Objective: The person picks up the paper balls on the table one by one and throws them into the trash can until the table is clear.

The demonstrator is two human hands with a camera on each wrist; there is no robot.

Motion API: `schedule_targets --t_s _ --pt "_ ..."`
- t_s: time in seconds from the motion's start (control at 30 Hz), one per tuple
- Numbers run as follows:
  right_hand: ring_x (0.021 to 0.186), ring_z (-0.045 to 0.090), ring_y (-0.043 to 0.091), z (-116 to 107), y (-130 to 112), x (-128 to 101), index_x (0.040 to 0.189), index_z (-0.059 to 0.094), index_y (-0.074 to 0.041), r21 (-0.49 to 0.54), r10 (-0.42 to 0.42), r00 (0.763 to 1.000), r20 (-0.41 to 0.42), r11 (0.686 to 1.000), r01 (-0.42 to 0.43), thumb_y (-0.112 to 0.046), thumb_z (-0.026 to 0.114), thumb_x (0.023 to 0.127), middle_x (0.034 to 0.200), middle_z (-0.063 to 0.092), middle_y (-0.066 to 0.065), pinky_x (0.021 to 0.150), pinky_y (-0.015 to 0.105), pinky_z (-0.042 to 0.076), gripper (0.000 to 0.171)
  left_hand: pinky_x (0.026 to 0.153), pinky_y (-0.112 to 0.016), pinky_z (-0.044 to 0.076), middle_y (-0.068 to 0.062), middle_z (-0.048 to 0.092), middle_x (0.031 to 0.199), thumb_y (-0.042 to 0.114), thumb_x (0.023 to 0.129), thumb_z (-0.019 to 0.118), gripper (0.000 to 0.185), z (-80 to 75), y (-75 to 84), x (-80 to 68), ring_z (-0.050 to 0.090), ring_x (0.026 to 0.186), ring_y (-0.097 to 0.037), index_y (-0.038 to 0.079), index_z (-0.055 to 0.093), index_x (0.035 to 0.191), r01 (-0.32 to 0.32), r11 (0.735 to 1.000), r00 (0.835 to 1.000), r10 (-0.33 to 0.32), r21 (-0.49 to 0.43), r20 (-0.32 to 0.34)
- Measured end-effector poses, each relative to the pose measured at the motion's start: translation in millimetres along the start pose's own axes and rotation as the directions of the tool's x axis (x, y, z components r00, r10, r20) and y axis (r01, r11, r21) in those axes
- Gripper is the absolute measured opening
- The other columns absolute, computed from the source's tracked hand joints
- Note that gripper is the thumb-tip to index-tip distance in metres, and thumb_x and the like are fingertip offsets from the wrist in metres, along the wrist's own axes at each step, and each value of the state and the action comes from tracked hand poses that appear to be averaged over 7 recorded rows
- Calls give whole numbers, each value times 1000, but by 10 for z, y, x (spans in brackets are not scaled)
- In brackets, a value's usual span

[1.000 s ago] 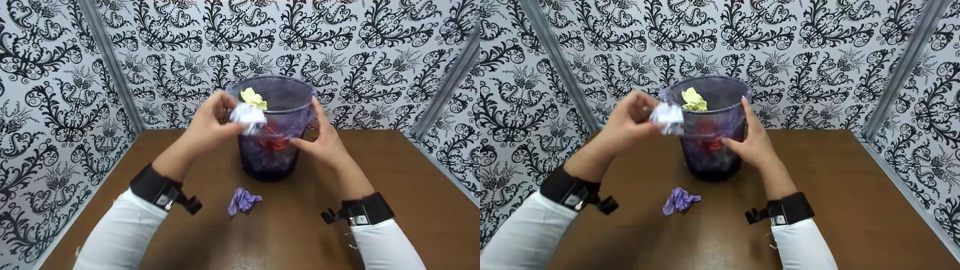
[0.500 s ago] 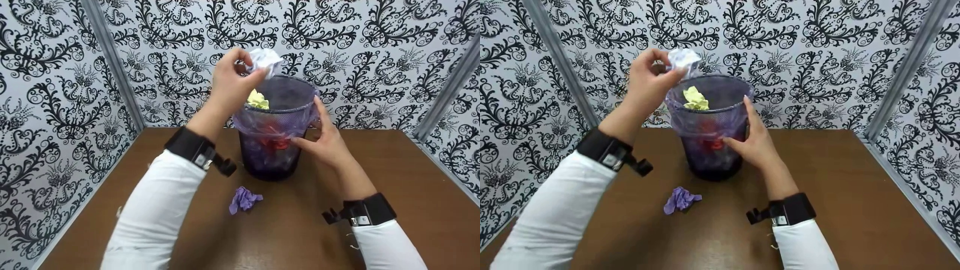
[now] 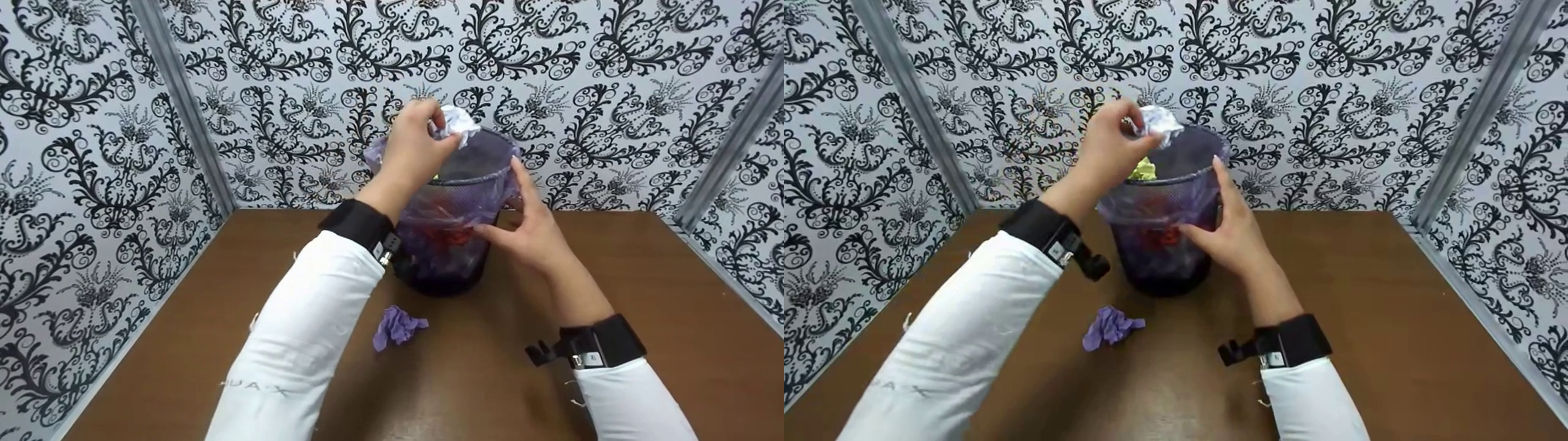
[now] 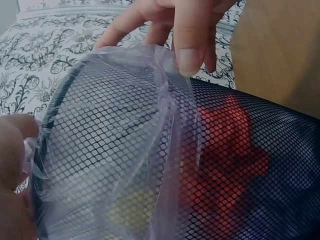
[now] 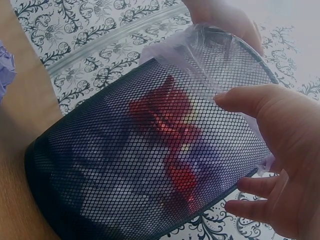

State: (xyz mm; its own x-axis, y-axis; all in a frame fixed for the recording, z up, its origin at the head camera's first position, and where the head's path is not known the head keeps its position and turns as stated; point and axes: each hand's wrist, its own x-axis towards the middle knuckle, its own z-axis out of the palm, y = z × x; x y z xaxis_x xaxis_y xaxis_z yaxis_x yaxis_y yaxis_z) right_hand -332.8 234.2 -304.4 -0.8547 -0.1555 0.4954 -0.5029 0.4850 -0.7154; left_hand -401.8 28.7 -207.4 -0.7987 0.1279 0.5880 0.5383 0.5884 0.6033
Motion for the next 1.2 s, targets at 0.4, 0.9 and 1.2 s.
schedule_targets --t_s 0.4,0.9,1.2 --pt "132 44 33 -16 292 76 148 3 -56 -77 27 999 -18 997 -28 -46 85 70 153 34 6 101 62 37 113 64 -25 48 -2 56 89 16 73 82 30 17 -4 23 55 77 -15 12 52 75 131 991 983 -133 20 128" --pt "131 44 31 13 320 82 151 5 -50 -56 -3 1000 -26 998 2 -39 87 70 152 34 5 102 60 38 115 100 -31 43 3 54 129 51 87 66 47 -96 -107 -84 50 116 -10 20 59 122 -6 996 964 -19 94 264" --pt "130 46 32 33 305 89 150 7 -52 -51 -16 999 -31 999 14 -39 87 71 153 32 5 102 61 37 113 102 -28 37 4 58 125 47 87 66 39 -448 -366 -527 49 118 -8 19 64 114 -382 918 920 366 110 137"
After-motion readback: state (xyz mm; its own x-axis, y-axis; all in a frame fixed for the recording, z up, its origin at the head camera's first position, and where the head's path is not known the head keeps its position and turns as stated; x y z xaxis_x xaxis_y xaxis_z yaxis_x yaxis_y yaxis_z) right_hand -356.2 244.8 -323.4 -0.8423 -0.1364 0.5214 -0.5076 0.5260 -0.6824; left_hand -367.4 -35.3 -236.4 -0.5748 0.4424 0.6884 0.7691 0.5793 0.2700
